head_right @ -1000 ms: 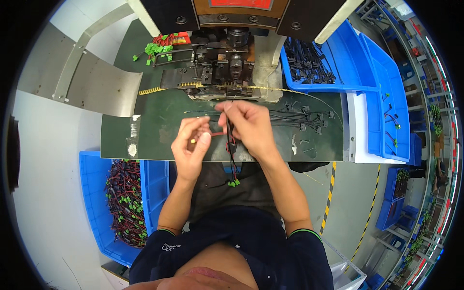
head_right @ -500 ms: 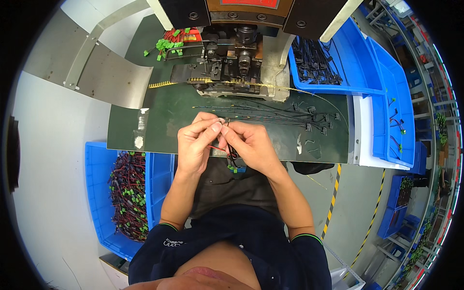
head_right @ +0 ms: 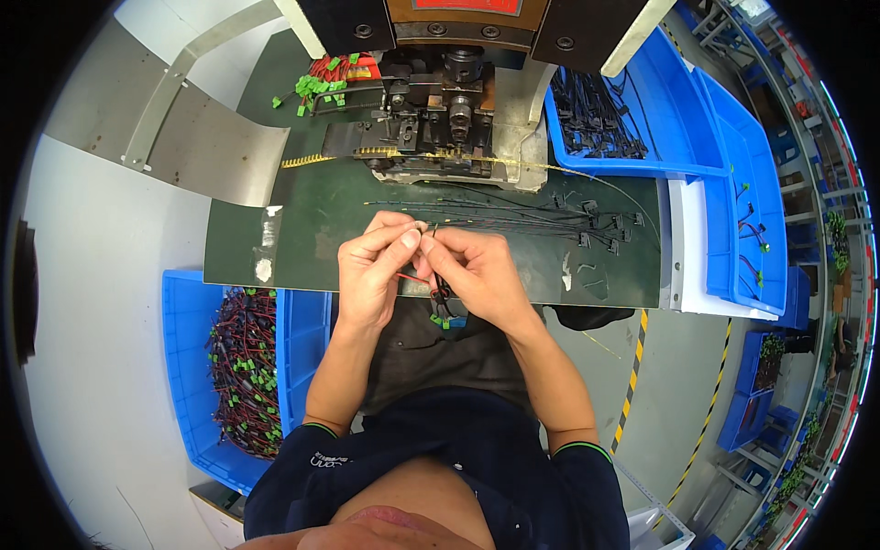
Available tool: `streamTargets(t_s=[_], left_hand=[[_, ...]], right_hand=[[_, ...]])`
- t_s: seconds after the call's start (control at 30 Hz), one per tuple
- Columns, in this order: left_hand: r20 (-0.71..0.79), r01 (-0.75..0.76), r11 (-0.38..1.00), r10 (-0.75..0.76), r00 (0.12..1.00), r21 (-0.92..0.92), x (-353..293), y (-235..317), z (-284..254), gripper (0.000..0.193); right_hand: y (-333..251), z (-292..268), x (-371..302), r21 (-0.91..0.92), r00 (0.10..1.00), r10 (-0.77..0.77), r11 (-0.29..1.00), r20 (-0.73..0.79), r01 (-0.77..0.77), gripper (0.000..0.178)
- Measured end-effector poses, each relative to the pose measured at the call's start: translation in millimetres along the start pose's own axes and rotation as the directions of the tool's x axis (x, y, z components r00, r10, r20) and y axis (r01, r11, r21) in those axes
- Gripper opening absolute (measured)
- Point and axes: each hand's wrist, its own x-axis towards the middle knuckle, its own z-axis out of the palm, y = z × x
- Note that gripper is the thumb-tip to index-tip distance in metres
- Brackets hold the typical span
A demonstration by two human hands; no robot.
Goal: Manually assemble and inspect electrical wiring harnesses using a crimping machine.
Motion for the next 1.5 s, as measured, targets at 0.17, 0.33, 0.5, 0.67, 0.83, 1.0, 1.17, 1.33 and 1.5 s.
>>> streamTargets(t_s=[0.17,0.33,0.5,0.67,0.83,1.0,1.17,1.33,1.5], left_hand=[[0.013,-0.184,0.909,0.193,0.981,0.373,6,-7,-8,0.016],[0.020,-0.205,0.858,0.222,0.975,0.471,5,-14,-20,0.017],[0.016,-0.181,0.878,0.195,0.981,0.444,7,-15,-21,0.016],[0.035,-0.209,0.852,0.219,0.975,0.480,8,-17,-23,0.016],[0.034,-0.210,0.853,0.220,0.975,0.477,8,-17,-22,0.015],[0.038,-0.213,0.842,0.225,0.974,0.496,9,-18,-22,0.016],[0.034,-0.216,0.839,0.231,0.972,0.499,8,-18,-22,0.016],[0.047,-0.250,0.804,0.267,0.962,0.540,7,-17,-21,0.015],[-0.020,-0.113,0.917,0.130,0.991,0.382,-4,-14,-23,0.023]], right_hand=[[4,-8,23,0.196,0.944,0.043,0.980,-0.327,0.023,0.024],[1,-13,45,0.250,0.931,0.037,0.966,-0.363,0.059,0.025],[4,-15,54,0.262,0.913,0.074,0.964,-0.402,0.038,0.024],[3,-18,54,0.312,0.915,0.095,0.950,-0.391,0.035,0.022],[-3,-22,55,0.378,0.922,0.171,0.925,-0.348,-0.029,0.021],[-6,-24,55,0.415,0.929,0.184,0.909,-0.321,-0.037,0.021],[-4,-23,56,0.425,0.931,0.189,0.904,-0.311,-0.041,0.021],[-5,-19,55,0.403,0.925,0.187,0.914,-0.331,-0.040,0.022],[-31,-30,2,0.272,0.954,0.161,0.958,-0.254,-0.090,0.024]])
